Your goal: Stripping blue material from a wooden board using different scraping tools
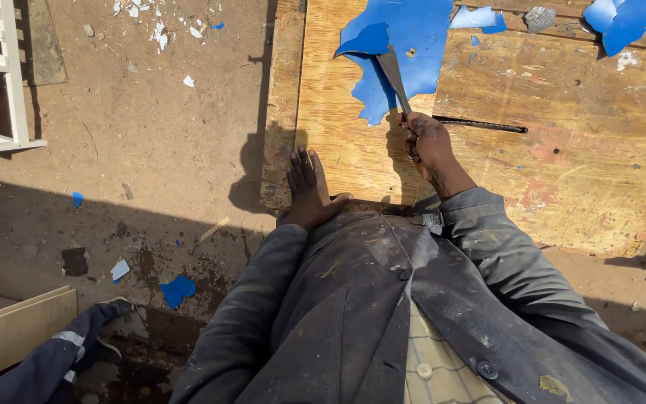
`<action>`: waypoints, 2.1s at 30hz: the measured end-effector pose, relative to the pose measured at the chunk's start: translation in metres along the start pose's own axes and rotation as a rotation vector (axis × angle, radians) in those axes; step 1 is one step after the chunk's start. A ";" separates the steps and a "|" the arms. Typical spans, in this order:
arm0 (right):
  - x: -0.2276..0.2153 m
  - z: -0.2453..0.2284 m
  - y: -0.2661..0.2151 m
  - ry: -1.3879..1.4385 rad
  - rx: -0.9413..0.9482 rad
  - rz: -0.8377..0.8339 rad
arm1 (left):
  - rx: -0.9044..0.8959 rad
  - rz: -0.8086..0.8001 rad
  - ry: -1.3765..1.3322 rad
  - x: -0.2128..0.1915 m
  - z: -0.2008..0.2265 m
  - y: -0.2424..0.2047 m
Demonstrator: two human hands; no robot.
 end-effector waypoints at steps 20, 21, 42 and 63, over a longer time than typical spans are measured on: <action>0.231 0.069 -0.008 0.408 -0.017 0.385 | 0.693 -0.573 0.128 -0.089 -0.106 0.029; 0.229 0.091 -0.007 0.449 -0.011 0.415 | 0.747 -0.626 0.235 -0.088 -0.103 0.034; 0.209 0.013 0.063 0.353 -0.293 0.745 | 0.912 -0.890 0.534 -0.074 -0.085 0.049; 0.220 0.043 0.045 0.239 -0.187 0.747 | 0.849 -0.839 0.517 -0.041 -0.113 0.041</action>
Point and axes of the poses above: each hand's wrist, its own y-axis towards the middle knuckle, its own x-axis out of the palm, z = x × y, the point moved 9 cm from there along y, towards the middle knuckle, and after that the axes turned 15 degrees about x, right-handed, at the moved point
